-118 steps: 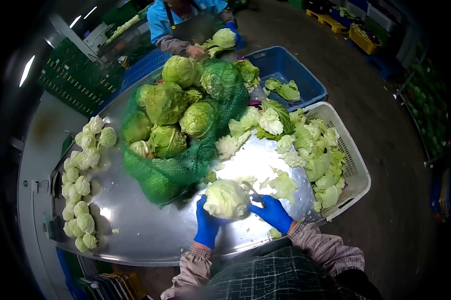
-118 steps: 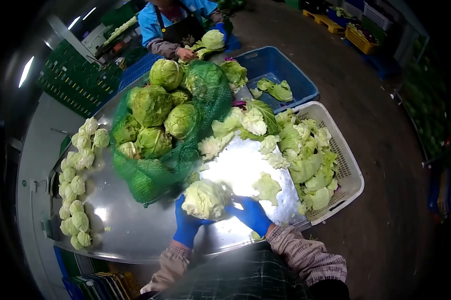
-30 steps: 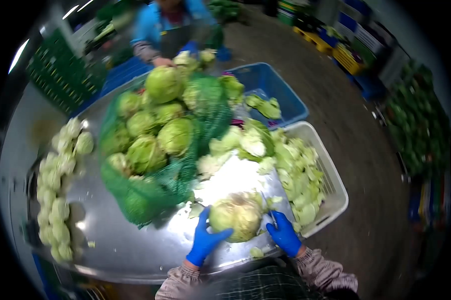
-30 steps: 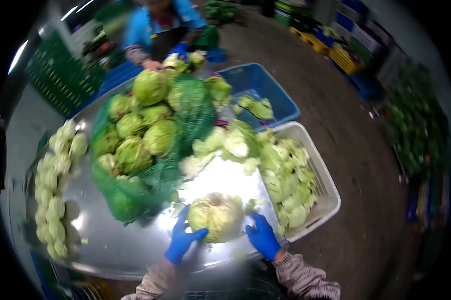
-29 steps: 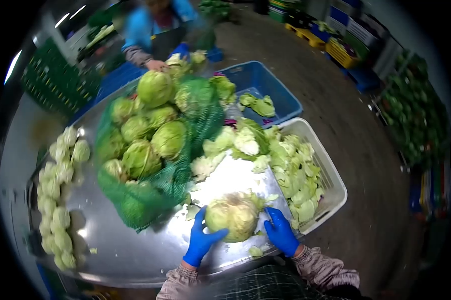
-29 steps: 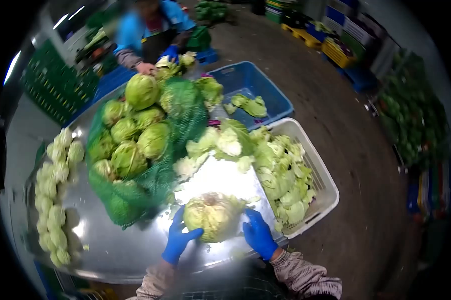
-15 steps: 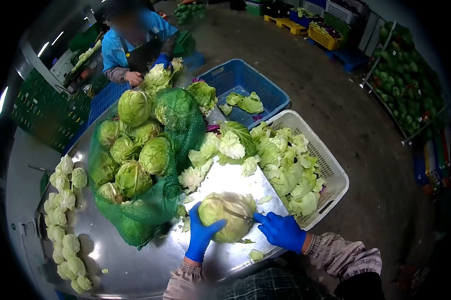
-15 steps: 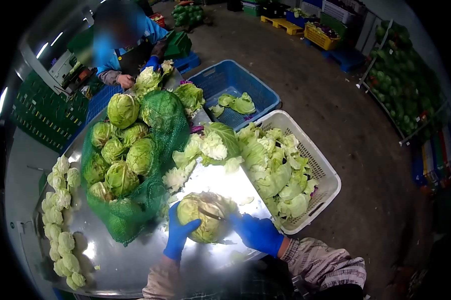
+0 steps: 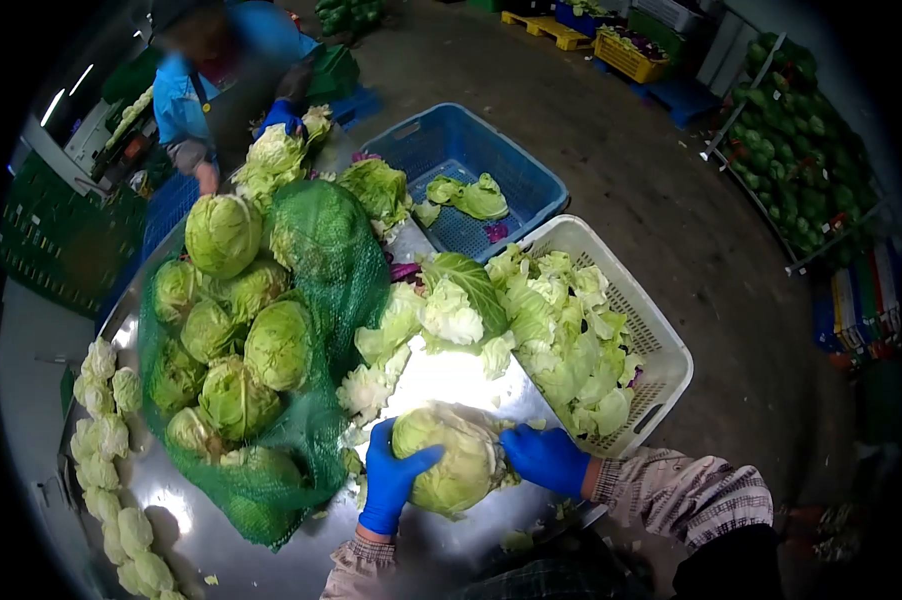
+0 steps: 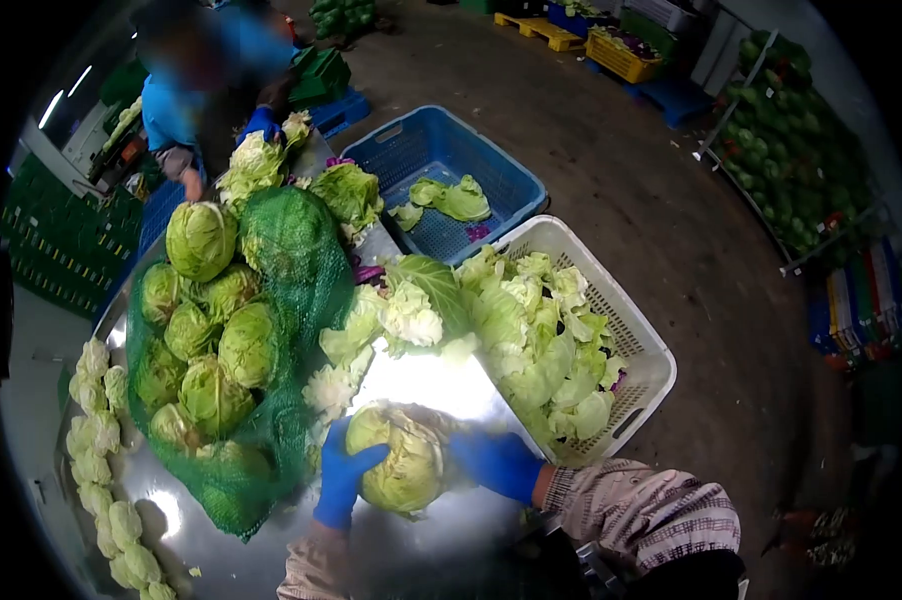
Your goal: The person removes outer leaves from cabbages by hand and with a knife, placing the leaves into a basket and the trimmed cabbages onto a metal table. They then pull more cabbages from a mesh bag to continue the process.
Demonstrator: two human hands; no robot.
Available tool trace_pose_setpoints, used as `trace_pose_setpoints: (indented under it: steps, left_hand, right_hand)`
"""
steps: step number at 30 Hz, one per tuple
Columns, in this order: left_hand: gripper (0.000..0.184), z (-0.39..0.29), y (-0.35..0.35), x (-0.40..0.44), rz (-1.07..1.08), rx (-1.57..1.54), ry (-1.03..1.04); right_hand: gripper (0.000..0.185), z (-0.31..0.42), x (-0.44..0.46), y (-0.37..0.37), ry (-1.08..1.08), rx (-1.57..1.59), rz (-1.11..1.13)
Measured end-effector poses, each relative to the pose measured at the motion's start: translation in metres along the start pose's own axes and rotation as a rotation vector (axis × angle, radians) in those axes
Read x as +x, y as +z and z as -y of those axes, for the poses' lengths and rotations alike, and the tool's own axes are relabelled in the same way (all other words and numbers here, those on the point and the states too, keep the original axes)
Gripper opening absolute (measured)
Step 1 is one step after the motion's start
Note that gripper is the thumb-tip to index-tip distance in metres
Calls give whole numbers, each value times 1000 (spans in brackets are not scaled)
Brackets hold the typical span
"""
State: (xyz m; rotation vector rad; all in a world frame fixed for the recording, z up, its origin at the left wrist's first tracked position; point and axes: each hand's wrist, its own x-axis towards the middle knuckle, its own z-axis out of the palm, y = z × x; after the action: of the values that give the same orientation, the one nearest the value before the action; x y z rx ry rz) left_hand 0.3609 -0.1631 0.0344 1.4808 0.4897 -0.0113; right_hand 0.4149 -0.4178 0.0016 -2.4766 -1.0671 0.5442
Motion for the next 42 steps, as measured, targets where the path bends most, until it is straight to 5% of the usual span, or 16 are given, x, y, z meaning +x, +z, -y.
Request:
trace_pose_setpoints:
  steps: [4,5,8,10,11,14,16,19,22,23,30,35,39,42]
  left_hand:
    - [44,-3,-9,27,96,0,-123]
    - [41,-2,-7,28,163,135,31]
    - [54,-3,-21,26,149,-61,-70]
    - [57,11,-35,11,-73,-38,-7]
    - [56,12,-48,3,-72,31,-20]
    - [56,5,-42,-19,-67,-17,-81]
    - [59,3,-37,-22,-39,-150,-72]
    - [63,2,-9,-30,53,-153,135]
    - [67,-11,25,-23,116,-52,-14]
    - [68,-12,31,-17,136,-22,4]
    - [73,-17,45,-1,188,158,76]
    - [78,9,46,4,70,385,236]
    - [45,16,57,24,116,299,257]
    - [62,4,60,20,171,198,151]
  right_hand:
    - [23,-14,38,17,113,31,6]
    - [27,-13,46,20,132,19,69]
    - [33,-6,56,19,515,421,151]
    - [27,-1,41,17,233,201,115]
    - [29,-7,29,30,75,425,-55]
    - [27,9,2,57,120,948,-223]
    - [29,26,1,31,499,1639,75]
    - [34,29,-4,14,443,1218,-339]
    - [25,6,-19,-10,114,201,-572]
    - [27,2,-23,-16,148,142,-558]
    - [57,31,-22,-28,112,-63,-510]
    - [59,21,3,-39,243,282,-240]
    - [44,-4,16,-37,276,457,-327]
    - [49,-42,45,-10,300,434,-329]
